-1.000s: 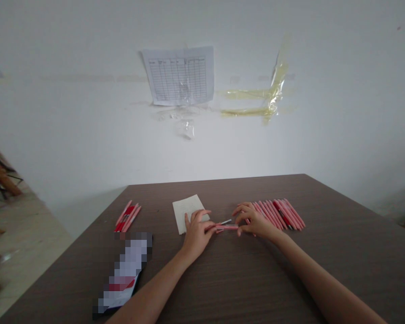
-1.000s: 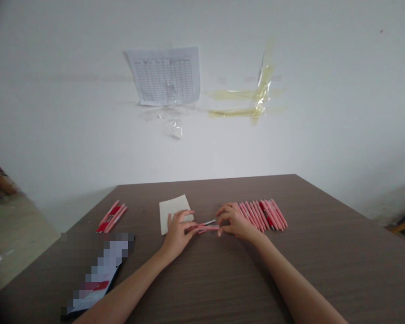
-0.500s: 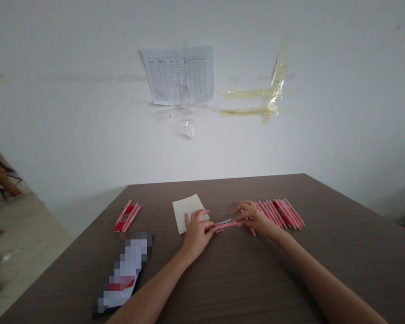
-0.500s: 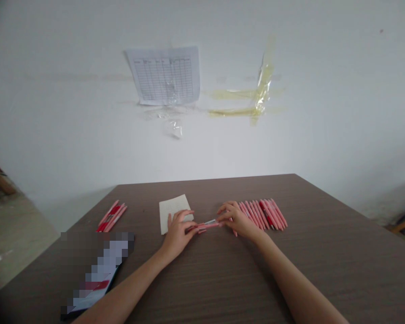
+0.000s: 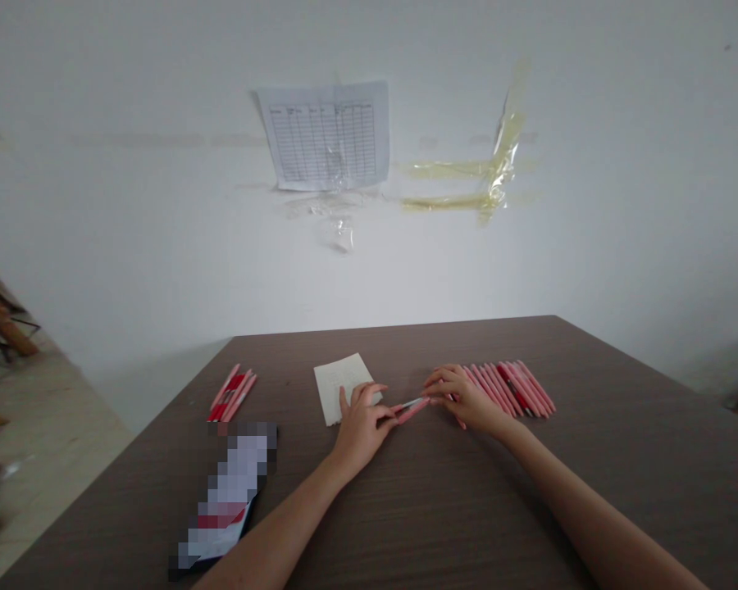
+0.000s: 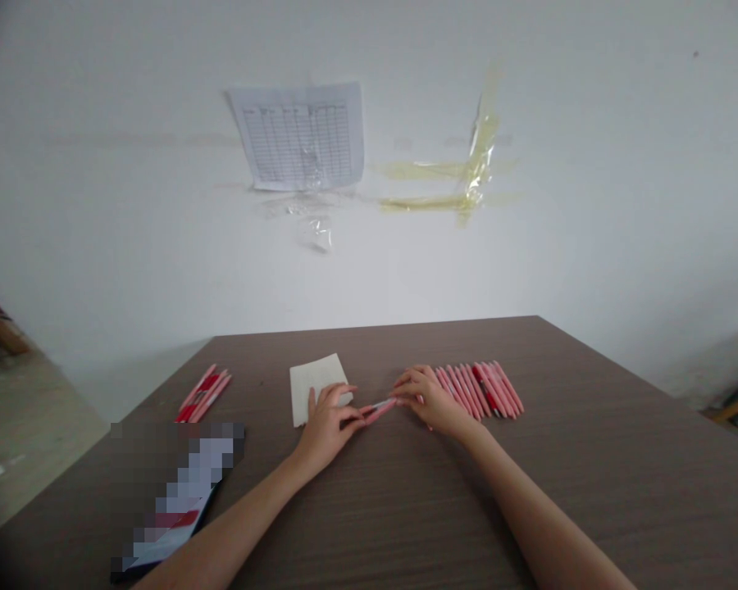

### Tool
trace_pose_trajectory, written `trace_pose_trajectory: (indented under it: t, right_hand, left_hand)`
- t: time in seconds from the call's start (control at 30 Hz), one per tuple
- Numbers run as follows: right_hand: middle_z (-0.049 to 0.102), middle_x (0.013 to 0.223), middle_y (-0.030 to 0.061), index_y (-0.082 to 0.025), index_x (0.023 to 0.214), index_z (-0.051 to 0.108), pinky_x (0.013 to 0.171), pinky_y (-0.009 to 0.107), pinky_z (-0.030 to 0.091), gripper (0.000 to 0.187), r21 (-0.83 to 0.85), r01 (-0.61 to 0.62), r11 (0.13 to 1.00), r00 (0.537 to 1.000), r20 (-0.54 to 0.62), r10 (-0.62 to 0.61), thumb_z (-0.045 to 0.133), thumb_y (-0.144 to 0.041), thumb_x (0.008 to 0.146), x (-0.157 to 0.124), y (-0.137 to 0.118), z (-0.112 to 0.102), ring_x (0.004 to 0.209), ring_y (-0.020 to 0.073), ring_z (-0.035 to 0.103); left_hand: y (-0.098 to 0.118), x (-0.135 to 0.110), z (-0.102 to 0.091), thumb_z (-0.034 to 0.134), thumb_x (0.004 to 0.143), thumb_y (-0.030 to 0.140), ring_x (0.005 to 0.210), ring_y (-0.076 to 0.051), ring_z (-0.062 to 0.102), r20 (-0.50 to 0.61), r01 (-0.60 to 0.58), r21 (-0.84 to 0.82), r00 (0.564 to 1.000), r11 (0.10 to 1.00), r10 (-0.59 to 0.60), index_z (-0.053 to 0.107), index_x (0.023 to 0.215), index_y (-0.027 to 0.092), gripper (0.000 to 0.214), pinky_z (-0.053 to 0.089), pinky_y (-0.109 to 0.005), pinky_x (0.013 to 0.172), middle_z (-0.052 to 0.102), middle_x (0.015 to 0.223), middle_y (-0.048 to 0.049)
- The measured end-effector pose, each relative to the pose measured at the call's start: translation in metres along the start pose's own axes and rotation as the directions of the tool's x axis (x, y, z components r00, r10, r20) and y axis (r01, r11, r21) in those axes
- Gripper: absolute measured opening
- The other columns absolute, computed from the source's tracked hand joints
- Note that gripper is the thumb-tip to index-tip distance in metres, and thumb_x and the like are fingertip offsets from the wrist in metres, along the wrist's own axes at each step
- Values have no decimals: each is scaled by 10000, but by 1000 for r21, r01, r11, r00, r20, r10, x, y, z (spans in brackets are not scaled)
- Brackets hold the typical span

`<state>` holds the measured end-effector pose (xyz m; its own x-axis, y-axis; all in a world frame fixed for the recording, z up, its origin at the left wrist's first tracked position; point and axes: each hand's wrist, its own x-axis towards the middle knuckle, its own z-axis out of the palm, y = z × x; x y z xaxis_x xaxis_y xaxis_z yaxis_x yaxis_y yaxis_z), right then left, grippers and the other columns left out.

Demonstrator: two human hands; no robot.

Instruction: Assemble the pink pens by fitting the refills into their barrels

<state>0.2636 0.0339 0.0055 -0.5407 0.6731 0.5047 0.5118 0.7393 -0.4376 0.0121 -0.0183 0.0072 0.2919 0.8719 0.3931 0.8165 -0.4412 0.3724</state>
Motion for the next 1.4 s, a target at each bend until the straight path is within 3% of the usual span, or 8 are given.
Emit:
trace_pose_trajectory:
  t: [0.53, 0.87, 1.07, 1.4]
  right_hand:
    - [663, 1048, 60, -303, 993, 745, 967, 425, 412, 169, -1, -27, 1000, 1000, 1, 27, 626, -254, 882, -2, 13, 2, 1095, 246, 500]
    - [677, 1041, 69, -299, 985, 755, 971, 429, 418, 169, -34, -28, 999, 999, -20, 28, 612, -283, 895, -2, 17, -3, 1088, 252, 517]
    - [684, 1059, 59, -300, 989, 753, 987, 443, 401, 167, -29, -76, 997, 997, 15, 77, 629, -268, 882, -3, 22, -7, 1095, 254, 525]
    - [681, 1078, 65, -301, 961, 762, 994, 453, 396, 163, -44, -105, 993, 994, -23, 104, 652, -244, 855, -5, 29, -7, 1113, 265, 516]
  left_hand:
    - [2, 1, 0, 691, 811, 285, 1275, -276, 439, -5, 8, 20, 1000, 1000, -8, 764, 807, 348, 97, 83, -714, 1102, 600, 1270, -19]
    - [0, -1, 3, 762, 735, 280, 1277, -285, 433, -24, -13, 22, 1000, 1000, 14, 754, 784, 322, 65, 41, -719, 1104, 596, 1278, -15]
    - [3, 0, 1, 723, 772, 261, 1259, -281, 451, -30, -24, 30, 999, 999, 25, 757, 771, 321, 69, 55, -723, 1101, 608, 1256, -25]
    - [2, 0, 1, 702, 799, 303, 1261, -281, 448, -20, -20, 42, 1000, 999, 21, 758, 770, 336, 71, 68, -723, 1095, 604, 1256, -22]
